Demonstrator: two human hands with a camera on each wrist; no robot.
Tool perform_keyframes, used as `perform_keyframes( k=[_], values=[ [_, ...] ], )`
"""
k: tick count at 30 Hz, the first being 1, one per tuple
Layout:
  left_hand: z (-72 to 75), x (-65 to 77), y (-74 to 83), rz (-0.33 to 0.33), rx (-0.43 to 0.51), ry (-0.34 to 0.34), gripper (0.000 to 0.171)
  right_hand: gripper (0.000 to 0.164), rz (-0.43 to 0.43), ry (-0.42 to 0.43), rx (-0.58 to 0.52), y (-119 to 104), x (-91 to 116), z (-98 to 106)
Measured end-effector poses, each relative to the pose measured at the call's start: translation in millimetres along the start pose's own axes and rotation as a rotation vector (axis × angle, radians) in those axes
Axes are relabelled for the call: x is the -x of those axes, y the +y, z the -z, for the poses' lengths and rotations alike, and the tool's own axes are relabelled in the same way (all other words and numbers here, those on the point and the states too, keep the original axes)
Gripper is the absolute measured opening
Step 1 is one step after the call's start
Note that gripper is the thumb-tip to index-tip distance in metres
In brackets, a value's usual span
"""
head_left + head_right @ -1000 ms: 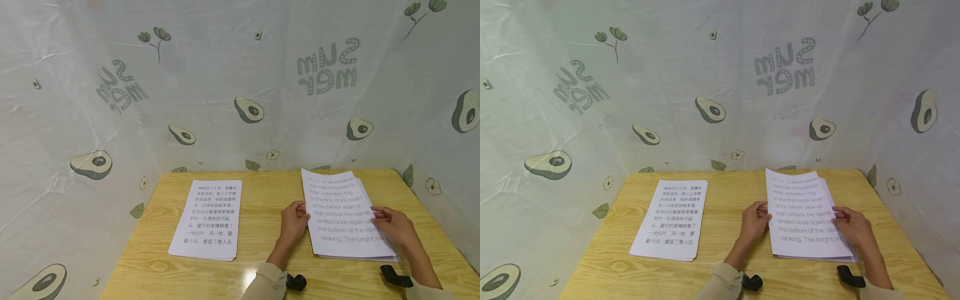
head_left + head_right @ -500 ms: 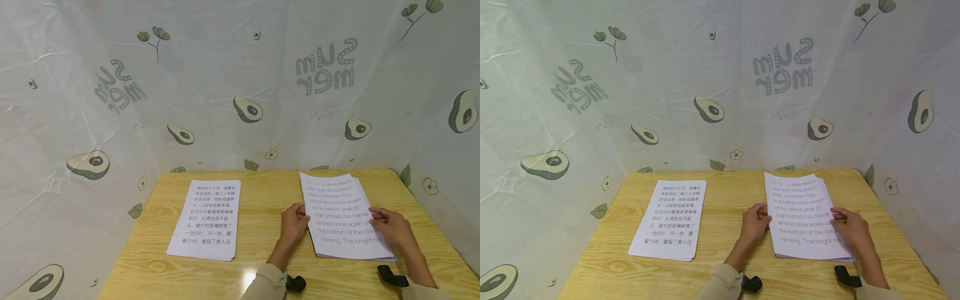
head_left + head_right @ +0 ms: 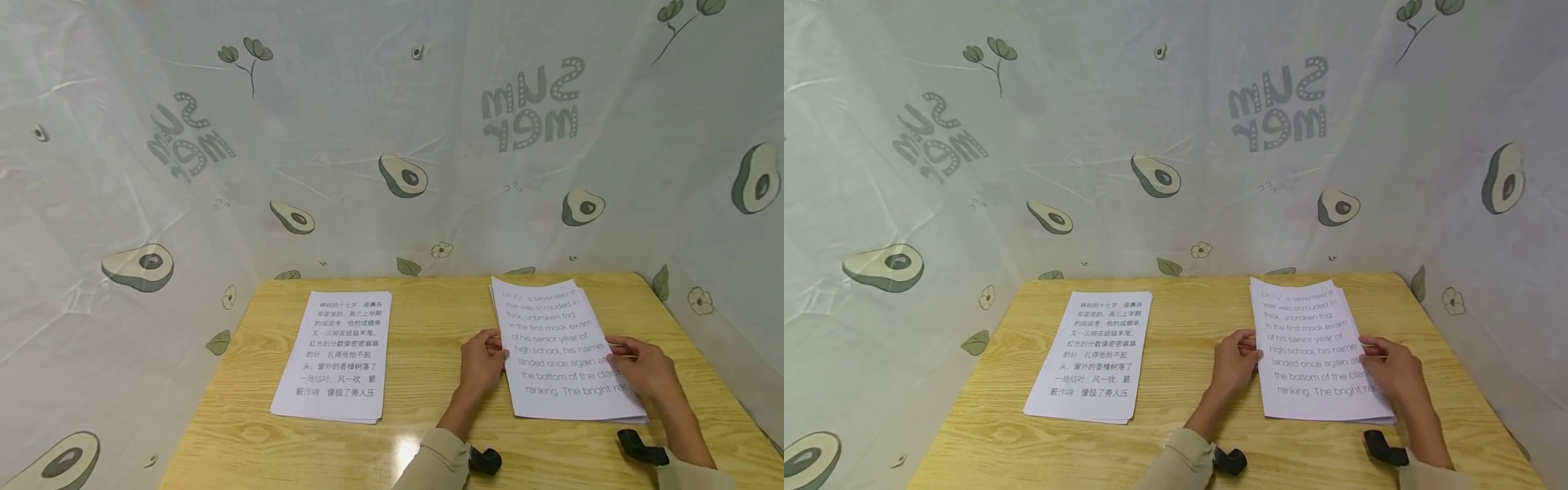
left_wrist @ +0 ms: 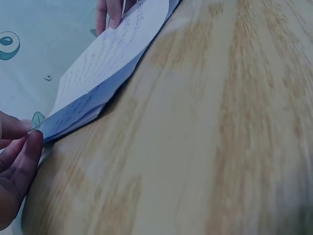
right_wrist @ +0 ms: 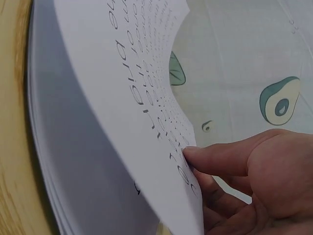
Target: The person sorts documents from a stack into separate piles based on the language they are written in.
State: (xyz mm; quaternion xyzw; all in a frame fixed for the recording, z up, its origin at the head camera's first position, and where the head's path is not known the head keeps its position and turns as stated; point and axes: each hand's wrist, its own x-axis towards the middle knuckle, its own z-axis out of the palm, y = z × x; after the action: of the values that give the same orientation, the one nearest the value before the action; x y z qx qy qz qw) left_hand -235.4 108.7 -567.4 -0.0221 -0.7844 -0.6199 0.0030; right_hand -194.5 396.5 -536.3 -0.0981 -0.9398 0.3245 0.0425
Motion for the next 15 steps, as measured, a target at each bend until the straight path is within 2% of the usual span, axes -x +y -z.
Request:
perform_keyframes(
  k=[5, 10, 15],
  values=[
    [-0.7, 0.9, 1.4, -0.01, -0.005, -0.007, 0.038, 0.043, 0.005, 0.011, 0.004, 1.9, -0.7, -0.3],
    [-0.8, 1.4, -0.9, 0.013, 0.019, -0.014, 0.039, 0.042, 0.008, 0.024, 0.01, 1.6, 1.1, -1.5],
    [5.0, 1.9, -5.4, 0.009, 0.019, -0.003, 0.034, 0.042, 0.017, 0.059, 0.046, -0.2, 5.3, -0.3]
  ],
)
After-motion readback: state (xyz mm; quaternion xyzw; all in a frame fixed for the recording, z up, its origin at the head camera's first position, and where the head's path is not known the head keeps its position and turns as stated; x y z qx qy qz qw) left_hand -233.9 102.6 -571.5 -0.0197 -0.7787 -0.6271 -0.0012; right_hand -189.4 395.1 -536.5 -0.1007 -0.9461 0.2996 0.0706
